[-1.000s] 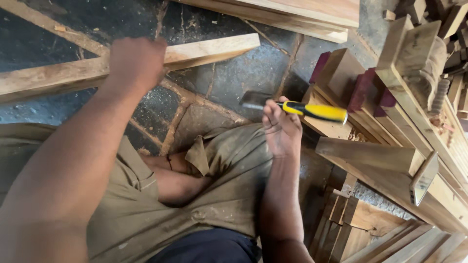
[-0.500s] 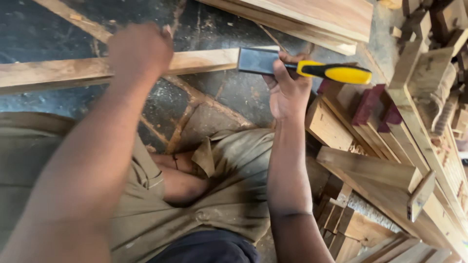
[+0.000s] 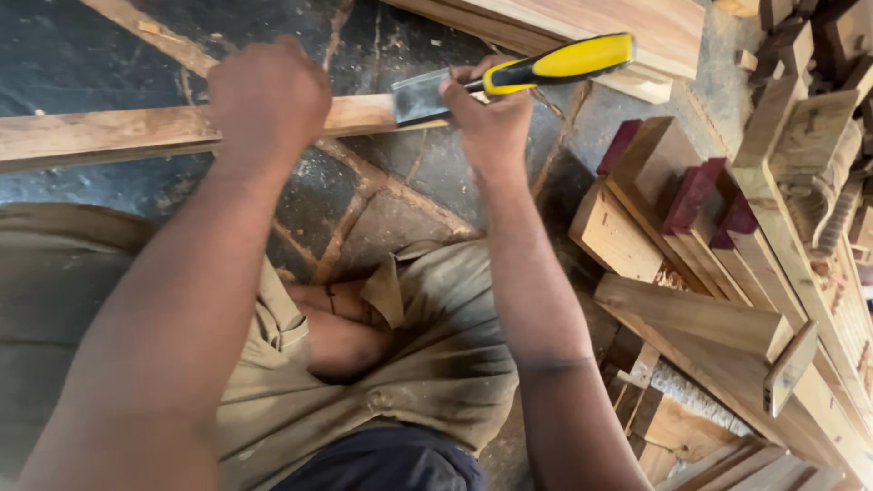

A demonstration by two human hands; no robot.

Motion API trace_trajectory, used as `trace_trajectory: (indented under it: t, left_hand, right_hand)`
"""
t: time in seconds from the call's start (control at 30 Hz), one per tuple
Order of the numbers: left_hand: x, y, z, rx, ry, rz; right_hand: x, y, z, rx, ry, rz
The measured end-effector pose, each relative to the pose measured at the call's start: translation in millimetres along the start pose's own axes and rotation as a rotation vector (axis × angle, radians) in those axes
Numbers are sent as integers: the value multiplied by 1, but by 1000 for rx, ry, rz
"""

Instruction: The person sits on the floor and uses a chisel to smooth and shape a long wooden plank. They hold the plank with one hand and strike the chisel with the other to remove wood shavings, occasionally flipping the plank to work on different sides.

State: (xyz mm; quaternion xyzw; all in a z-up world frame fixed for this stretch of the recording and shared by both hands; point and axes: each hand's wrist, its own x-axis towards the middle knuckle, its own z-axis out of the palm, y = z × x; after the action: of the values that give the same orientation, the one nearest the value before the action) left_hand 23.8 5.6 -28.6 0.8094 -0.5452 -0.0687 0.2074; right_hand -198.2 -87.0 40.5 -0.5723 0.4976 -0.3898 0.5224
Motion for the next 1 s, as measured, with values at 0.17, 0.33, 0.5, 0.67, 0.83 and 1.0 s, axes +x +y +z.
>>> trace_trajectory:
  t: [0.17,0.33,0.5,0.67,0.83,1.0]
  left_hand:
    - [-5,-4,4,-4,19,54]
    - [0,-5,6,33,20,44]
    - [-6,-3,6,-13,99,43]
    - [-1,-1,3,-31,7,-10]
    - [0,3,-7,-55,-43,-38]
    - [2,1,-6,-40,-59,-40]
  right_hand:
    - [17,1,-56,-115,126,54]
    - [50,16,-138,-230,174,-59]
    - [58,19,-180,-592,327,-329]
    - [16,-23,-109,-354,153,-141]
    - [-15,-40,4,-356,-57,68]
    - [-7,-16,25,-222,-226,-166]
